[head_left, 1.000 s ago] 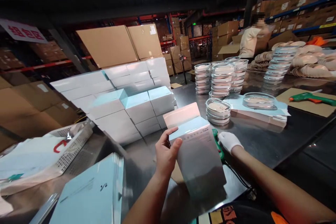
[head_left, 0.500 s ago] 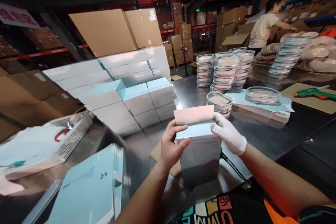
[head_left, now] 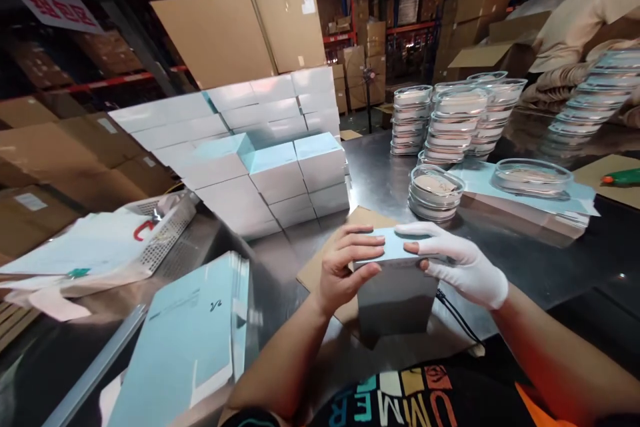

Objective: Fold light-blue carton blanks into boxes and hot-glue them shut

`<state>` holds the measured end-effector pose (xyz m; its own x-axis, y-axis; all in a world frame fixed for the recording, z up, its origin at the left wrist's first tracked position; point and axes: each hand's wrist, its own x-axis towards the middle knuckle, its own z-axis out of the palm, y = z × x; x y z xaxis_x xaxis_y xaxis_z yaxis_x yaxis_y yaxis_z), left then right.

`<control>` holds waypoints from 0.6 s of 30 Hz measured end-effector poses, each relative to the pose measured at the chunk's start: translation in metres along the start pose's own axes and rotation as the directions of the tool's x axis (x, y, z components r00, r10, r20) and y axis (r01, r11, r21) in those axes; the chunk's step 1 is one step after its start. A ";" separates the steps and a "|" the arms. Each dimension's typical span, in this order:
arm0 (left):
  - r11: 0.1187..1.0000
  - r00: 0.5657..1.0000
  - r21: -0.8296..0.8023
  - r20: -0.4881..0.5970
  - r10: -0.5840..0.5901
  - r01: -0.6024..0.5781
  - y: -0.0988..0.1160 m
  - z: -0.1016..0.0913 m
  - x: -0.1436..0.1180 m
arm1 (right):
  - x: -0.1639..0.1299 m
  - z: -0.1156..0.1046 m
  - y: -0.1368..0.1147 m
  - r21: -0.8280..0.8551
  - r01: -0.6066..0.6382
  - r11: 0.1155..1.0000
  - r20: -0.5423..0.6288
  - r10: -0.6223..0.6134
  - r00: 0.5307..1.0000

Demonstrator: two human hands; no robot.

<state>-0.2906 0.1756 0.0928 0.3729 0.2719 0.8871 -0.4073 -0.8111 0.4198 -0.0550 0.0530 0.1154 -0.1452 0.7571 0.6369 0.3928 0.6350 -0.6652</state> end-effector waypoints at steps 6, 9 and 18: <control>0.955 0.957 0.297 0.279 -0.076 -0.011 0.034 -0.023 0.032 | -0.001 0.009 -0.004 -0.200 0.202 0.959 0.082 -0.189 0.979; 0.882 0.815 0.469 0.496 -0.300 0.040 0.067 -0.028 0.064 | 0.004 0.012 0.001 -0.316 0.320 0.893 0.196 -0.268 0.943; 0.785 0.662 0.081 -0.596 -0.455 0.614 0.042 -0.055 0.016 | 0.033 -0.096 0.112 -0.755 -0.446 0.480 -0.362 0.262 0.895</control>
<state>-0.3477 0.1748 0.1350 -0.0643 0.8577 0.5101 -0.0234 -0.5123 0.8585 0.0715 0.1344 0.0997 0.3020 0.7877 0.5370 0.9393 -0.1494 -0.3090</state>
